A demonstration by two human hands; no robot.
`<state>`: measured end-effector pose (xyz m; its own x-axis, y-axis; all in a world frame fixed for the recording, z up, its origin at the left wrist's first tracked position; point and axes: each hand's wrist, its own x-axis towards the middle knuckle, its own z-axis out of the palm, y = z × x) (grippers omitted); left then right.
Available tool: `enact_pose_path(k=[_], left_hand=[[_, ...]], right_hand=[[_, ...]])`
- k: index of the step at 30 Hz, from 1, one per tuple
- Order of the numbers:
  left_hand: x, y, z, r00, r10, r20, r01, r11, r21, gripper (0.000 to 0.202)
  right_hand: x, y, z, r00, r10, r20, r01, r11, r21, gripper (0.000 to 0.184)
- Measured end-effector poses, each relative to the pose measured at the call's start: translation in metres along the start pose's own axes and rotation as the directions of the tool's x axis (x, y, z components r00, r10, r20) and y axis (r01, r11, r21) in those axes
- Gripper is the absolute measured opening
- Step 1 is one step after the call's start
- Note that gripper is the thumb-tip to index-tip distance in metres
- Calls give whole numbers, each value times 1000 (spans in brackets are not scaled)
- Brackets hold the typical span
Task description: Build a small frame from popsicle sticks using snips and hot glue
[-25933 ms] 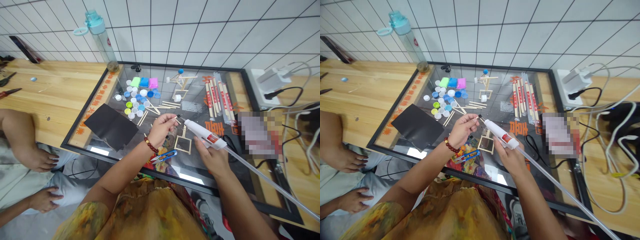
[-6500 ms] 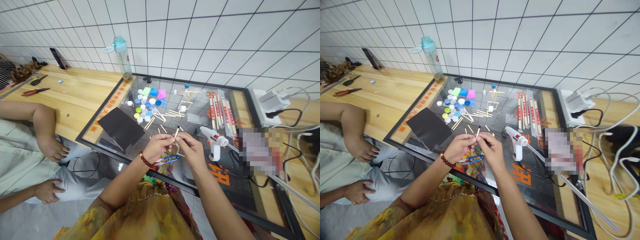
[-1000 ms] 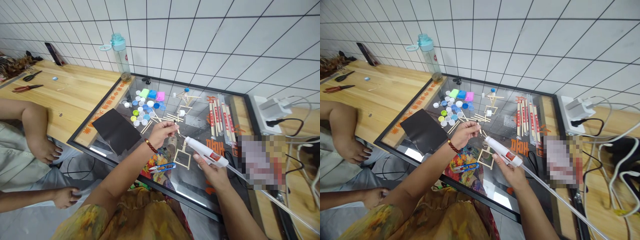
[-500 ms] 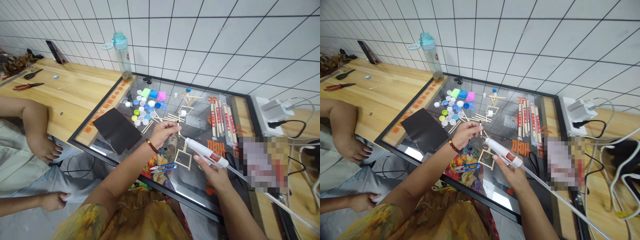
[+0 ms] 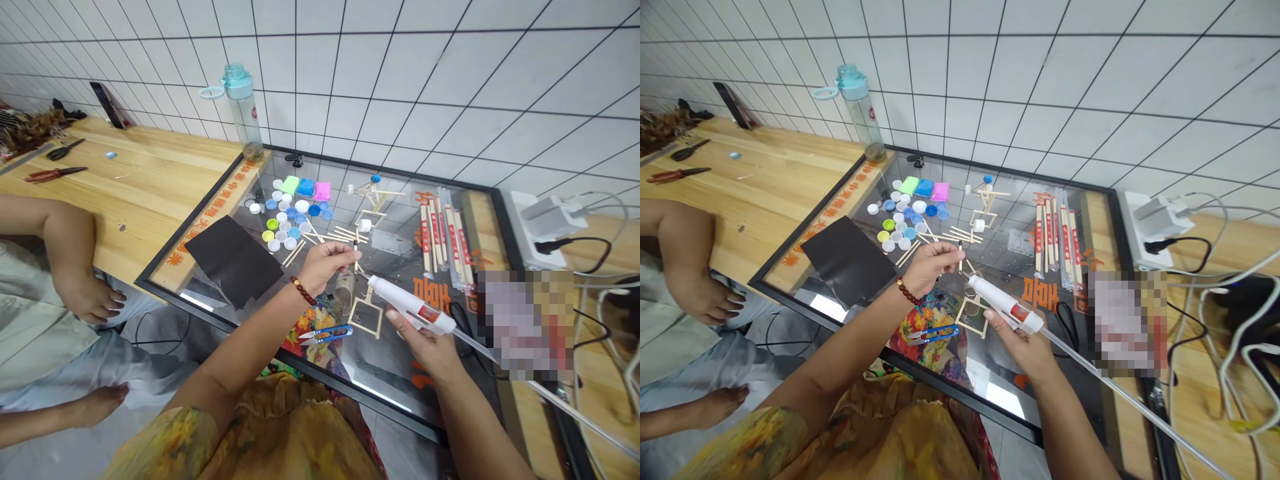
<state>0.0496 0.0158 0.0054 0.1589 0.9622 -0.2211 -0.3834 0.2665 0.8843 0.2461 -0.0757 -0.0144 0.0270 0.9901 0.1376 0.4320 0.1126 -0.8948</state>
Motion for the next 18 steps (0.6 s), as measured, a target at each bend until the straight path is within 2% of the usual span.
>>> enact_pose_path(k=[10,18], left_hand=[[-1,1,0,999,-43,22,44,999,-11,37],[-1,2,-1,997,-58,41,58,998,-16,36]], right_hand=[[0,9,-2,1000,-8,5,8,1000,-18,25],[0,1,0,999,49,19,-49,998,44,28]])
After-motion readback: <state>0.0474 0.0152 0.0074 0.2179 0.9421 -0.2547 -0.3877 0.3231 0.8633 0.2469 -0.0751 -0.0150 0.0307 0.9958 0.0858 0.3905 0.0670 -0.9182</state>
